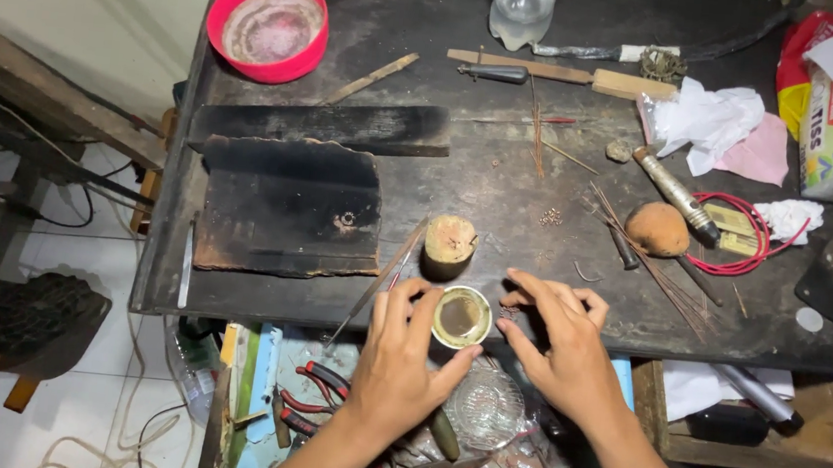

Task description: The person pours a liquid from a plastic bottle into a small metal container and then uses a thin metal tool to stir or apply the solution to small jewelry components.

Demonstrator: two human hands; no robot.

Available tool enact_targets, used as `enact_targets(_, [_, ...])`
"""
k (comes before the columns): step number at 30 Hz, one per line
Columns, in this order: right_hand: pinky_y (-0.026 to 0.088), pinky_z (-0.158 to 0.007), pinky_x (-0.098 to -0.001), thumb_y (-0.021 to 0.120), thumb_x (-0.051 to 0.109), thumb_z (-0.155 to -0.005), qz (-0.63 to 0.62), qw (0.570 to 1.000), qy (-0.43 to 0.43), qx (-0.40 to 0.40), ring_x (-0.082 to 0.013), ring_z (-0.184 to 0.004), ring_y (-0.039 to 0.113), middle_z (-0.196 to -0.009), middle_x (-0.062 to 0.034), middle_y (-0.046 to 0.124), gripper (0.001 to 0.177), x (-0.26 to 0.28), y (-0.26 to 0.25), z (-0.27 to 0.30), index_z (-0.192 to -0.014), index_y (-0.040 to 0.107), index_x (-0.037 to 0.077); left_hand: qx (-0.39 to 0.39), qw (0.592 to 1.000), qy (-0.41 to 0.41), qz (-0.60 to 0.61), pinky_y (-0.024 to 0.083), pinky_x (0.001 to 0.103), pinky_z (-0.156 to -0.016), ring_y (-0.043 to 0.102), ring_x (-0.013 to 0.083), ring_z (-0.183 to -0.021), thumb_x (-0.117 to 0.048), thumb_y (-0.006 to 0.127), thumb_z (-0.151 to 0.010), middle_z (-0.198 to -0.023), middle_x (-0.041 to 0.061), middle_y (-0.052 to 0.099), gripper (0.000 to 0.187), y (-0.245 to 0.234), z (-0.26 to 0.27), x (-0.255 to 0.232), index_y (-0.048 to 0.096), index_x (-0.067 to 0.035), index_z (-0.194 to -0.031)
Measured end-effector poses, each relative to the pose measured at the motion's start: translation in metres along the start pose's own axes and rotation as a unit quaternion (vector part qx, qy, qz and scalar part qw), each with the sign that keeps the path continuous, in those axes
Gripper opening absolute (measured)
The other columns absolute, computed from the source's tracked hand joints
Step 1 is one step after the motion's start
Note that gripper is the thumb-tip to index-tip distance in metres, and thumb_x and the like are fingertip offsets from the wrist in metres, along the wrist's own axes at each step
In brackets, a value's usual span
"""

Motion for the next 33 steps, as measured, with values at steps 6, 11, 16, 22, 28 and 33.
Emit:
enact_targets(6, [0.028,-0.103,-0.0376,0.071,0.03,-0.091,0.003,1.0,0.01,-0.017,-0.0126,-0.117,0.065,-0.113,0.0086,0.076,0.051,-0.012,-0.005,0.007,-0.139,0.058,0.018,0.003,1.0,0.01,-0.007,0.047,0.05,-0.097,0.051,0.0394,-0.116,-0.042,0.078,-0.089,-0.127,0.023,0.052,0.066,0.01,-0.006,-0.006,0.056,0.001,-0.133])
enact_targets(11, [0.034,-0.105,-0.0389,0.075,0.028,-0.089,-0.024,0.998,0.016,-0.055,-0.0154,-0.115,0.066,-0.11,0.0073,0.078,0.047,-0.007,-0.014,0.006,-0.133,0.063,0.016,-0.01,0.997,-0.052,-0.061,0.051,0.047,-0.09,0.055,0.0324,-0.112,-0.048,0.068,-0.092,-0.121,0.017,0.058,0.059,-0.011,0.002,0.01,0.058,-0.002,-0.128])
enact_targets(16, [0.049,-0.102,-0.032,0.079,0.019,-0.085,-0.101,0.986,0.084,-0.104,-0.0138,-0.103,0.072,-0.107,0.0013,0.079,0.044,0.016,-0.035,-0.006,-0.128,0.067,0.014,-0.051,0.989,-0.088,-0.112,0.049,0.042,-0.071,0.057,0.0305,-0.085,-0.021,0.07,-0.092,-0.095,0.012,0.058,0.02,-0.022,0.011,0.026,0.061,-0.004,-0.095])
enact_targets(22, [0.057,-0.091,-0.0239,0.075,-0.001,-0.085,-0.29,0.934,0.152,-0.145,-0.0144,-0.093,0.07,-0.106,-0.0142,0.076,0.044,0.03,-0.037,-0.001,-0.127,0.062,-0.002,-0.043,0.981,-0.096,-0.164,0.046,0.045,-0.07,0.051,0.0312,-0.079,-0.016,0.063,-0.096,-0.086,0.013,0.055,0.015,-0.01,0.01,0.031,0.058,-0.005,-0.087])
enact_targets(28, [0.059,-0.098,-0.0269,0.07,-0.005,-0.089,-0.375,0.881,0.195,-0.213,-0.0184,-0.102,0.073,-0.109,-0.0176,0.074,0.034,0.011,-0.006,0.02,-0.122,0.064,-0.003,-0.01,0.98,-0.089,-0.18,0.043,0.043,-0.071,0.047,0.0288,-0.082,-0.015,0.051,-0.103,-0.09,0.012,0.051,0.015,-0.017,0.016,0.024,0.053,-0.007,-0.091])
enact_targets(33, [0.063,-0.089,-0.0274,0.069,0.0,-0.093,-0.36,0.902,0.161,-0.178,-0.0208,-0.091,0.074,-0.109,-0.0146,0.07,0.024,0.002,0.004,0.019,-0.116,0.07,-0.003,-0.016,0.988,-0.058,0.145,0.048,0.035,-0.076,0.059,0.0244,-0.082,-0.007,0.053,-0.104,-0.093,0.012,0.057,0.009,-0.022,0.022,0.02,0.054,0.0,-0.098])
Point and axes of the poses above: each hand's wrist, its own z-axis away from the middle knuckle, its own y-axis out of the palm, x = y × z, the point moved 3 cm from there along -z, towards the middle knuckle
